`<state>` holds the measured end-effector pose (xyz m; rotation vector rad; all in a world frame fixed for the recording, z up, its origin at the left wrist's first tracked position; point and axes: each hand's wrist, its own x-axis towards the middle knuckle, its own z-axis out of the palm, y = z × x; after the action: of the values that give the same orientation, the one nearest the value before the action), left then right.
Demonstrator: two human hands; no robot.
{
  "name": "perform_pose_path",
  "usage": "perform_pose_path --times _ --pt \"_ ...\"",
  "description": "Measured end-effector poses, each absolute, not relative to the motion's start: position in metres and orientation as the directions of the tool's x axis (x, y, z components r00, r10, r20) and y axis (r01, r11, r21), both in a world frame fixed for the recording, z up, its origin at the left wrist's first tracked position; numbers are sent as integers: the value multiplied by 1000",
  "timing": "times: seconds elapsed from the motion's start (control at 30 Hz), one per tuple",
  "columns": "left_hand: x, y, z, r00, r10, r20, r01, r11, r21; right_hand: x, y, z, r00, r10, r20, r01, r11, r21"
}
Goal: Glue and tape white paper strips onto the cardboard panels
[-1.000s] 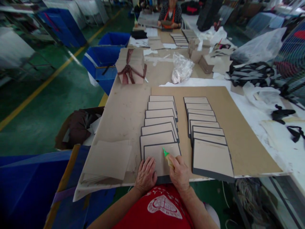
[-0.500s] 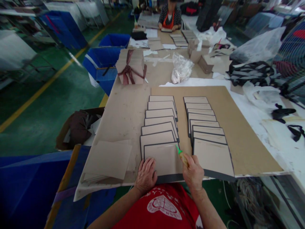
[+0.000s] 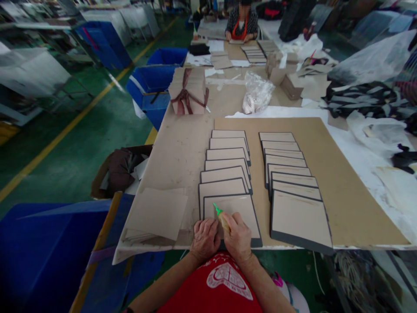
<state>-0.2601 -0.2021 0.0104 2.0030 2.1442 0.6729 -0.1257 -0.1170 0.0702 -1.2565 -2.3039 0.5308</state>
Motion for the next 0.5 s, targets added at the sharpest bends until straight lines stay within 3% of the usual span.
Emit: perform_pose_path --times 0.33,0.5 --pt "-261 -202 9 -97 972 216 899 -8 439 -101 -100 73 -418 876 239 745 482 -461" --pt "-262 -202 10 -94 971 222 900 -12 435 -134 -116 72 -505 836 216 669 537 -514"
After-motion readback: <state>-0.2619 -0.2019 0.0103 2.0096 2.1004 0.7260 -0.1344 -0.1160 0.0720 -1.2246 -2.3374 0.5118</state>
